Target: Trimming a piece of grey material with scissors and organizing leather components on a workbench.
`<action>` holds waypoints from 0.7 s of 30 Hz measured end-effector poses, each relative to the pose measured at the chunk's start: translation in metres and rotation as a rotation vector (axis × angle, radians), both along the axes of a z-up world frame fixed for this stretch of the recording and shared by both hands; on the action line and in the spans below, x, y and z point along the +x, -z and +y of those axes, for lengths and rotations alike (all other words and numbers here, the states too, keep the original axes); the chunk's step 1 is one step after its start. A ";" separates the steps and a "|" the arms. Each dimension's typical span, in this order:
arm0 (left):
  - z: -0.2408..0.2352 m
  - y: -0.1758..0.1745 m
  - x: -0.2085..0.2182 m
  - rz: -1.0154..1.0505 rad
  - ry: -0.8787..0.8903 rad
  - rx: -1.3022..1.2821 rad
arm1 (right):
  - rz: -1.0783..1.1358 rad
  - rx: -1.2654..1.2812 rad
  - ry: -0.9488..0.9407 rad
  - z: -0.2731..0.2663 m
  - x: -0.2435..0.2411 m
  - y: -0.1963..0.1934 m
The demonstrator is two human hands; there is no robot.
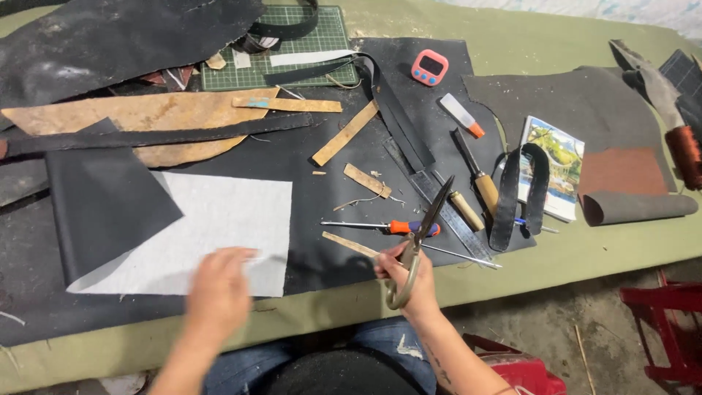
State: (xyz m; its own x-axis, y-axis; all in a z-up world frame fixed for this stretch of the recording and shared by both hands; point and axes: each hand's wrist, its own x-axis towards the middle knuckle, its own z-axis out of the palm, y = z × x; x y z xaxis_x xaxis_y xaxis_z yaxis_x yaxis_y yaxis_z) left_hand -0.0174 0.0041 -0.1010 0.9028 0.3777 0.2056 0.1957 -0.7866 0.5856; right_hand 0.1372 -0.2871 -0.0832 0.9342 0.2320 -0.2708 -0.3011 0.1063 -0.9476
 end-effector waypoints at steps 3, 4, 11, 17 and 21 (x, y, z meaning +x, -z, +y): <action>-0.065 -0.018 0.016 -0.056 0.098 -0.350 | 0.141 -0.004 -0.032 0.022 -0.015 -0.010; -0.082 -0.028 0.023 0.050 0.065 -0.675 | 0.146 0.004 -0.113 0.031 -0.023 -0.012; -0.100 0.000 0.036 -0.098 -0.268 -1.553 | 0.155 0.108 -0.185 0.045 -0.047 -0.004; -0.019 -0.011 0.020 -0.580 -0.516 -1.589 | 0.148 -0.028 -0.059 0.039 -0.039 -0.016; -0.069 -0.019 0.027 -0.318 -0.475 -1.492 | 0.097 0.061 -0.078 0.047 -0.045 -0.010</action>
State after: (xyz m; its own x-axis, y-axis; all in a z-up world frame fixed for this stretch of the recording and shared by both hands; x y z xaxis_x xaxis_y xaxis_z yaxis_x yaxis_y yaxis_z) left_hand 0.0097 -0.0650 -0.0822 0.6442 0.6253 -0.4405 -0.0294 0.5957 0.8026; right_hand 0.0925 -0.2402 -0.0734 0.8828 0.3214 -0.3426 -0.4010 0.1357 -0.9060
